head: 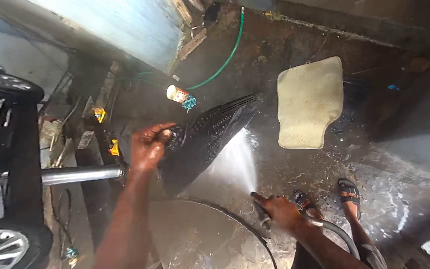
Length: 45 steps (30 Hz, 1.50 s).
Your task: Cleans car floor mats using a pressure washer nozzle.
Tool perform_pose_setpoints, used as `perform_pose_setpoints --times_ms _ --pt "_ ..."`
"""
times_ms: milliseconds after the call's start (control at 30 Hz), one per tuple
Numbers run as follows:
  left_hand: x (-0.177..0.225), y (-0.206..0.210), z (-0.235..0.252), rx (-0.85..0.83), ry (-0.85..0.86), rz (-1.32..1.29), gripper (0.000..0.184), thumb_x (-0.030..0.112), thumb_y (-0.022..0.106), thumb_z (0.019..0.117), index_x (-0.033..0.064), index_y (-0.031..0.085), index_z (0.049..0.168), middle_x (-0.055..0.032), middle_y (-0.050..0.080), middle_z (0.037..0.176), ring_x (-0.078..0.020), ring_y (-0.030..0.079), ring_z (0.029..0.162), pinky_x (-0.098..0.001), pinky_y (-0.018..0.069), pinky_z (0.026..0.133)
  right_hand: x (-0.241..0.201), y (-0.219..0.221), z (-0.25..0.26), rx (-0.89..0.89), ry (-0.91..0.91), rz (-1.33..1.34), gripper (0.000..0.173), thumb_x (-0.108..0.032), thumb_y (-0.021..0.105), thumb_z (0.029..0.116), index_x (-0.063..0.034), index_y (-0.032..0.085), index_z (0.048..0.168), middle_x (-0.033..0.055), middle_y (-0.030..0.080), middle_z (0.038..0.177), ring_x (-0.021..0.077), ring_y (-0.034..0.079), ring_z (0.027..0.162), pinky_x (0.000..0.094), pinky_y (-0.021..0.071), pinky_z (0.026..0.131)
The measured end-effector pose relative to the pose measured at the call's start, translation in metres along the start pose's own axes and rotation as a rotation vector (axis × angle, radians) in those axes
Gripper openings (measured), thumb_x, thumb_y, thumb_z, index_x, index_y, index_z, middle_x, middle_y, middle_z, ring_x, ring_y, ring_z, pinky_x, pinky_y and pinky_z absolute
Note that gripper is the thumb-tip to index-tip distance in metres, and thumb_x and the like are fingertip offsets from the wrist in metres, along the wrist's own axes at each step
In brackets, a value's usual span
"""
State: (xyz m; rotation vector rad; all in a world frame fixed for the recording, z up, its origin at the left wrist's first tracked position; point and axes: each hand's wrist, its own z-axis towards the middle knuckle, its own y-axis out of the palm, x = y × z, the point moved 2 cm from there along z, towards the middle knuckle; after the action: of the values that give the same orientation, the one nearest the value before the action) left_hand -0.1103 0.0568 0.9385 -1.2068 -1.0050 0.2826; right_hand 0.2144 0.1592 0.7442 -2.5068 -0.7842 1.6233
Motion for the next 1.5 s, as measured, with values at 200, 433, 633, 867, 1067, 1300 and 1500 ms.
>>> perform_pose_setpoints --times_ms 200,433,633,867,1067,1300,1500 --pt "0.071 -0.185 0.03 0.155 0.16 0.372 0.028 0.008 0.051 0.1032 -0.0015 0.067 0.125 -0.0194 0.07 0.111 -0.0174 0.066 0.093 -0.0397 0.0547 0.089 0.031 0.035 0.021 -0.083 0.099 -0.094 0.062 -0.032 0.072 0.0888 -0.0234 0.052 0.147 0.0227 0.069 0.118 0.045 0.066 0.109 0.0673 0.0518 0.088" --pt "0.148 -0.303 0.0 0.34 0.047 0.361 0.028 0.01 0.048 0.105 0.0016 0.064 0.127 -0.0093 0.066 0.104 -0.0037 0.056 0.08 -0.0276 0.0514 0.079 -0.012 0.039 0.026 -0.115 0.027 -0.231 0.064 -0.03 0.073 0.086 -0.0277 0.051 0.147 0.0203 0.069 0.119 0.0437 0.067 0.109 0.0674 0.053 0.086" --pt "0.136 -0.376 -0.016 0.375 0.178 0.273 0.023 0.017 0.053 0.1019 0.0138 0.068 0.12 0.0066 0.066 0.09 0.003 0.058 0.067 -0.0197 0.053 0.064 -0.025 0.036 0.026 -0.09 0.007 -0.277 0.068 -0.026 0.076 0.0829 -0.0264 0.052 0.146 0.0194 0.069 0.118 0.0437 0.067 0.108 0.067 0.0536 0.084" --pt "0.138 -0.402 -0.04 0.407 0.14 0.341 0.02 0.019 0.056 0.1016 0.0151 0.068 0.117 0.0084 0.064 0.089 0.0052 0.055 0.066 -0.018 0.0506 0.063 -0.025 0.032 0.014 -0.047 -0.035 -0.25 0.067 -0.027 0.072 0.0864 -0.0271 0.049 0.15 0.0202 0.069 0.118 0.043 0.067 0.108 0.0653 0.0532 0.087" --pt "0.16 -0.33 -0.07 0.306 0.142 0.376 0.024 0.011 0.052 0.1017 0.0021 0.066 0.12 -0.0015 0.066 0.093 0.0016 0.056 0.07 -0.0212 0.0528 0.068 -0.104 0.001 -0.04 0.098 -0.307 -0.281 0.091 -0.016 0.075 0.0822 -0.0287 0.033 0.162 0.022 0.072 0.102 0.0451 0.07 0.094 0.0648 0.0534 0.082" --pt "0.075 -0.12 -0.067 -0.068 0.186 0.36 0.028 0.004 0.054 0.0983 0.0108 0.077 0.114 -0.0146 0.076 0.106 -0.0346 0.071 0.101 -0.0665 0.0513 0.09 -0.211 -0.011 -0.12 0.606 -0.885 -0.296 0.057 -0.013 0.066 0.0929 -0.012 0.052 0.148 0.0069 0.067 0.074 0.0269 0.067 0.06 0.0425 0.0562 0.052" --pt "0.071 -0.102 -0.036 -0.184 0.316 0.333 0.032 0.005 0.051 0.0982 0.0145 0.078 0.112 -0.0097 0.075 0.11 -0.0309 0.071 0.104 -0.0663 0.0515 0.089 -0.171 -0.019 -0.072 0.33 -0.291 -0.282 0.075 -0.015 0.068 0.0926 -0.0217 0.037 0.161 0.0197 0.073 0.097 0.0414 0.071 0.088 0.0601 0.0562 0.076"
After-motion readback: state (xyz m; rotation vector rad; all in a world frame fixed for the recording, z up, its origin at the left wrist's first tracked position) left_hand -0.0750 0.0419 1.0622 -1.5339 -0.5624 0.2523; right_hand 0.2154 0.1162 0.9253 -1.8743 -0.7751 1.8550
